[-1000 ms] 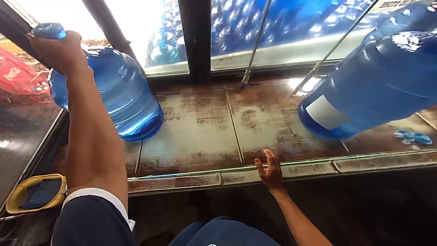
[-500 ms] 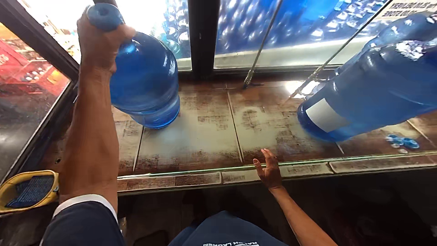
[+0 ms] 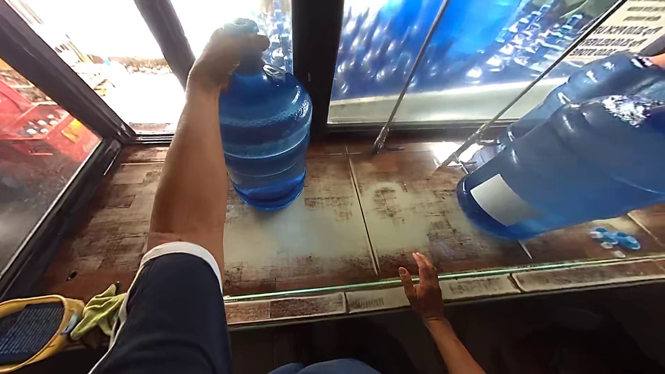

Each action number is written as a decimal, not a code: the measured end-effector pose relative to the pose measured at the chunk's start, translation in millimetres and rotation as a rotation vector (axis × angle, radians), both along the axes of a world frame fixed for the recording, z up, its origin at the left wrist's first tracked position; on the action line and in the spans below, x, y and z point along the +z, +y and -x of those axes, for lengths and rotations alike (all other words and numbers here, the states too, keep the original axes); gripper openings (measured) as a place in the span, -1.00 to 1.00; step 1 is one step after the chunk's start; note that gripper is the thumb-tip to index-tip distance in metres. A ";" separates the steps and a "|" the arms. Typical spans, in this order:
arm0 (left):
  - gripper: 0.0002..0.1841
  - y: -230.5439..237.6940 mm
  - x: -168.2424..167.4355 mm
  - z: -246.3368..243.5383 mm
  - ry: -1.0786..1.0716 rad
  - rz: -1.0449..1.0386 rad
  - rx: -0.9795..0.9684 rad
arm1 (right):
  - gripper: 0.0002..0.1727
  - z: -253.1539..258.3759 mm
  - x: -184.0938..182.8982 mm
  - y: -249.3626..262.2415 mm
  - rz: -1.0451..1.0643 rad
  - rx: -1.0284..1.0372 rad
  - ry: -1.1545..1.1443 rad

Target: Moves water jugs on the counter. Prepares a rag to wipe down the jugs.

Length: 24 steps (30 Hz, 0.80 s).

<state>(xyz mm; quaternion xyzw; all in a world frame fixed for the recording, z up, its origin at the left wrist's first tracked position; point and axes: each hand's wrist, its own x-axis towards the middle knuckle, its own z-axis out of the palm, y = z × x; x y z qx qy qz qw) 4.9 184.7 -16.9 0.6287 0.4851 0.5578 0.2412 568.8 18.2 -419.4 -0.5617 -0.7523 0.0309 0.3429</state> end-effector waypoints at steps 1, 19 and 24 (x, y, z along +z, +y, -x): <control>-0.75 1.1 1.1 -1.7 0.002 0.007 0.020 | -0.13 0.0 -0.5 -0.9 0.004 -0.005 0.005; -0.25 -58.5 -97.5 -269.5 0.341 -0.044 0.319 | -0.28 -28.2 11.6 3.8 0.167 0.322 0.409; -0.25 16.3 -70.2 -444.4 0.462 0.159 -0.054 | -0.25 -85.2 29.0 35.7 0.309 0.431 0.742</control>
